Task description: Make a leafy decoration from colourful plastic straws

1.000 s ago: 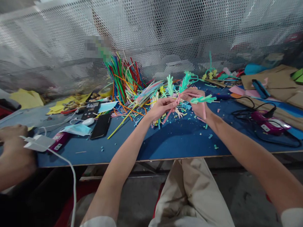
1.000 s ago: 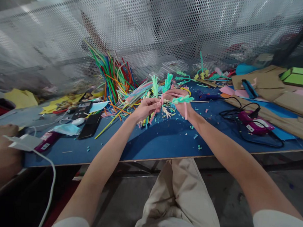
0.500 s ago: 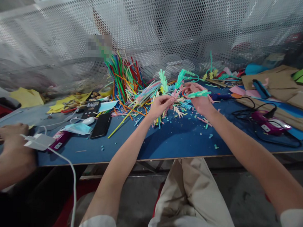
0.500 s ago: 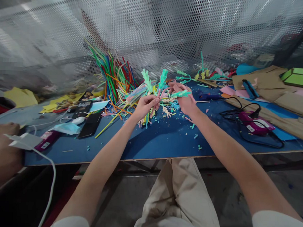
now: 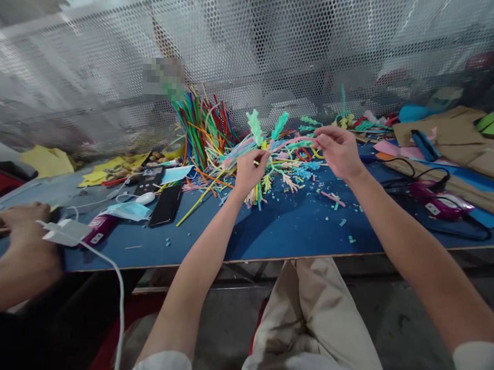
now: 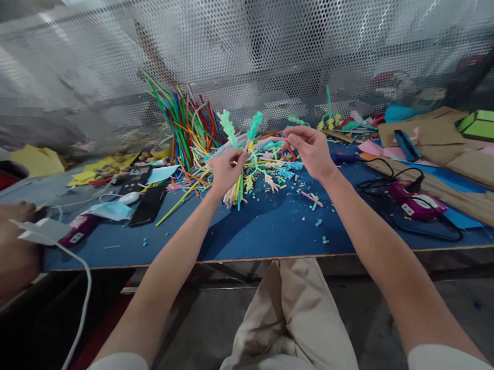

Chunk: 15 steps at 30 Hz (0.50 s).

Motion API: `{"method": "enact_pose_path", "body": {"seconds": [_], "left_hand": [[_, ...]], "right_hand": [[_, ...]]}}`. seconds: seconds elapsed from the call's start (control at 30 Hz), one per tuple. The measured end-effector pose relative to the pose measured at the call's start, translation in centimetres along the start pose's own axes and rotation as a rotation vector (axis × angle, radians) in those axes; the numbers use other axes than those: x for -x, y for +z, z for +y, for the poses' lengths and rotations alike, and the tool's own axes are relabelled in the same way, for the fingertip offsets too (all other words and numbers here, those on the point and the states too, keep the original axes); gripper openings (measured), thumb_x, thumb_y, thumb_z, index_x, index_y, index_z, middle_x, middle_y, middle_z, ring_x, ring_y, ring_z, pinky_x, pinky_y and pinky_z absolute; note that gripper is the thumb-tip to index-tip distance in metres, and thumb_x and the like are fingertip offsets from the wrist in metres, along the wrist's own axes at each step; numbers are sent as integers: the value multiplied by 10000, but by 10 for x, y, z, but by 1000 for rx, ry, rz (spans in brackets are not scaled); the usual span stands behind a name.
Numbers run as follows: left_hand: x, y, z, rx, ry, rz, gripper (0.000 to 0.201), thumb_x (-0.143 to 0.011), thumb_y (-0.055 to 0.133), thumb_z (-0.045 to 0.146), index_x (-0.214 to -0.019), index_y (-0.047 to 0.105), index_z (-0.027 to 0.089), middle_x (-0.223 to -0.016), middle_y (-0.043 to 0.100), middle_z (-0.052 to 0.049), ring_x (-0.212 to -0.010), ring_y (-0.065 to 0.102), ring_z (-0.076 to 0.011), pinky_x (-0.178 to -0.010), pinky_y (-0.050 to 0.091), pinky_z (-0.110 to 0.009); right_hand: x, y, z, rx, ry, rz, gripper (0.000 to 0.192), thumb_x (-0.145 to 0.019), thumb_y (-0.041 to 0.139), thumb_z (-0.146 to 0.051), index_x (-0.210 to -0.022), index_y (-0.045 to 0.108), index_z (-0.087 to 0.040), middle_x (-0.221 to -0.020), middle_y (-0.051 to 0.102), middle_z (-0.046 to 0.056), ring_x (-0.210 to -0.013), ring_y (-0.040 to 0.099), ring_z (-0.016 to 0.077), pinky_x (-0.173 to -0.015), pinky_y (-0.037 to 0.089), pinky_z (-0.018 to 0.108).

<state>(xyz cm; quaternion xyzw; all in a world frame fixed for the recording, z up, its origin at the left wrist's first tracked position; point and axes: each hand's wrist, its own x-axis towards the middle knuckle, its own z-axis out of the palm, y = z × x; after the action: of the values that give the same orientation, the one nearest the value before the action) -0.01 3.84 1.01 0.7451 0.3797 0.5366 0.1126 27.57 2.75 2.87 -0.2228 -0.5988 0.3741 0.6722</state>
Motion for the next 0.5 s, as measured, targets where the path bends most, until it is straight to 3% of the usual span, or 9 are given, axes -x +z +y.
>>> {"method": "enact_pose_path", "body": {"seconds": [0.17, 0.3, 0.4, 0.5], "left_hand": [[-2, 2, -2, 282, -183, 225, 444, -947, 763, 647, -928, 770, 203, -759, 672, -12, -655, 647, -140, -606, 586, -255], [-7, 3, 3, 583, -341, 349, 431, -908, 829, 626, -893, 735, 205, -740, 631, 15, -658, 623, -96, -634, 624, -207], [-10, 4, 11, 779, -434, 353, 327, -953, 832, 501, -868, 724, 205, -742, 634, 24, -624, 601, -69, -621, 588, -177], [-10, 5, 23, 910, -494, 274, 225, -993, 810, 364, -860, 734, 199, -752, 654, 21, -597, 589, -65, -576, 529, -181]], "right_hand": [[12, 9, -5, 9, 217, -354, 513, -767, 952, -592, -1065, 704, -255, -705, 735, -33, -684, 734, 171, -722, 591, 323], [19, 16, 2, 198, 365, -604, 443, -823, 902, -505, -1070, 651, -235, -780, 815, 17, -745, 765, 196, -780, 582, 343], [20, 16, 10, 436, 355, -544, 353, -850, 858, -438, -1057, 659, -232, -785, 823, 33, -726, 756, 212, -740, 564, 344], [17, 11, 14, 605, 253, -311, 270, -891, 807, -417, -1032, 695, -216, -785, 817, 54, -759, 780, 248, -762, 579, 367]]}}
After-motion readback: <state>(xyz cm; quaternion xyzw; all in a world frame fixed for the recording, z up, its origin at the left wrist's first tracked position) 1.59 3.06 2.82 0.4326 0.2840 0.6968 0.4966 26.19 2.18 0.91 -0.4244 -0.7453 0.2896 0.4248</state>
